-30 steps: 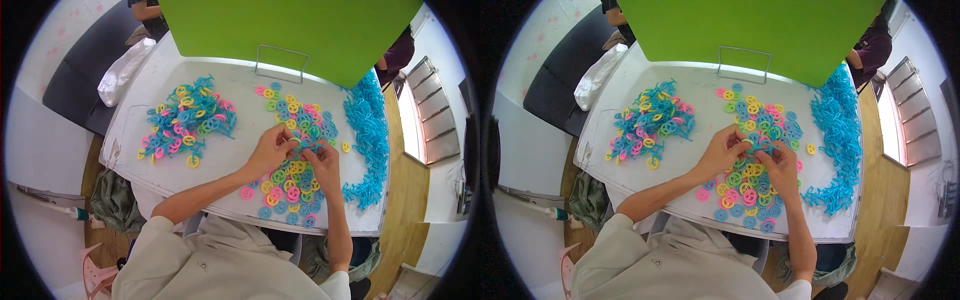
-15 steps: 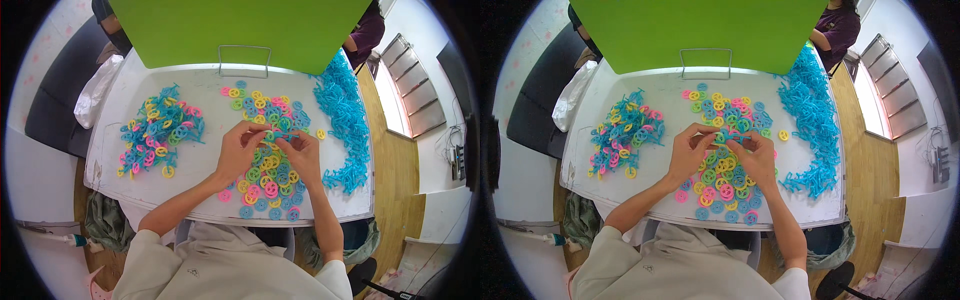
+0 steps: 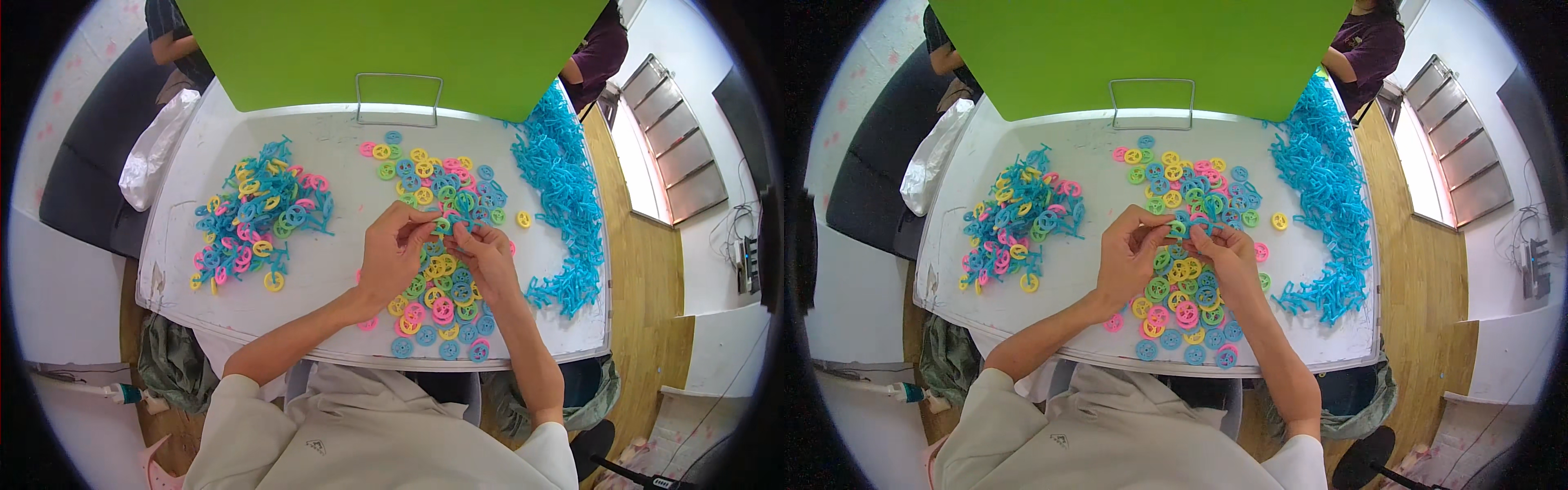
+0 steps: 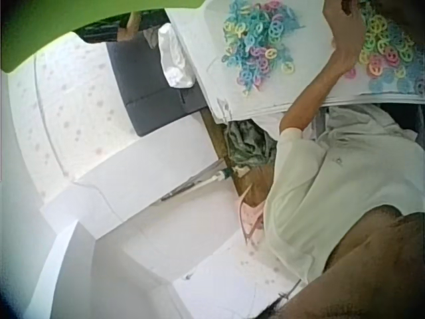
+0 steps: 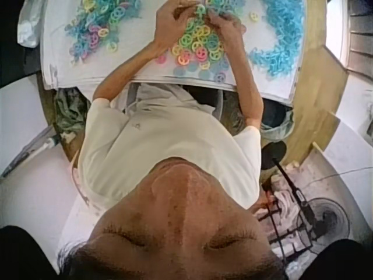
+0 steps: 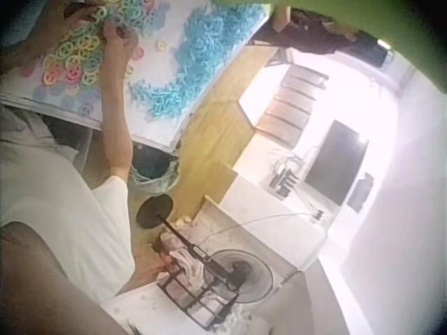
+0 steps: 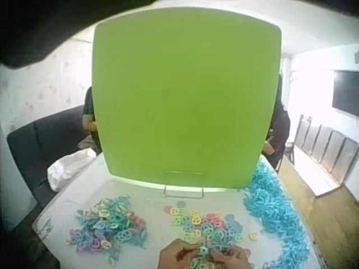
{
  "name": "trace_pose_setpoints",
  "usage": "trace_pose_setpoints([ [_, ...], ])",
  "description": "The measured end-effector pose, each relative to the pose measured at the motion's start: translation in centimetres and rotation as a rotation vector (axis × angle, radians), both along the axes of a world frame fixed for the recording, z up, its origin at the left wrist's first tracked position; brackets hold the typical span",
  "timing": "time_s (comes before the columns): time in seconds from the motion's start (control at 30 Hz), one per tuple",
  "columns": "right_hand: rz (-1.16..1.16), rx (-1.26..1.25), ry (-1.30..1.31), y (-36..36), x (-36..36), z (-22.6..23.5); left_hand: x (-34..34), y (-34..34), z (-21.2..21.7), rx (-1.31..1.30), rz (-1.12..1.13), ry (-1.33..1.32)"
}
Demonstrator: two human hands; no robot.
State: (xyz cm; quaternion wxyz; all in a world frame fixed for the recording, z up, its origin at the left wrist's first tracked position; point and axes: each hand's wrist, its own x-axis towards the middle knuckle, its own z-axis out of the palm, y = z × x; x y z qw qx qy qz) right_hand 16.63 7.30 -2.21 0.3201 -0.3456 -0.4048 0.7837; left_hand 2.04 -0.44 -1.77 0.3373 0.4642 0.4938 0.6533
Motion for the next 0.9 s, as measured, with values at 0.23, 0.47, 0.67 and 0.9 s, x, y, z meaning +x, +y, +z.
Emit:
trace_pose_setpoints([
  [0.23,-0.193,0.685,-0.356,-1.1,-0.9,0.7,-0.6,0.2,0.8,-0.123,-0.019,-0.110],
  [0.47,-0.037,0.335,-0.075,-0.6,-0.9,1.3,-0.6,0.0,0.7,0.042,0.080,0.320],
  [0.67,-0.157,0.217,0.100,0.3,-0.4,2.0,-2.6,1.4,0.6,0.057,0.165,0.517],
  [0.9,-0.128,0.419,-0.141,0.4,0.5,2.0,-4.7,2.8,-2.8,-0.003,0.366,0.999],
])
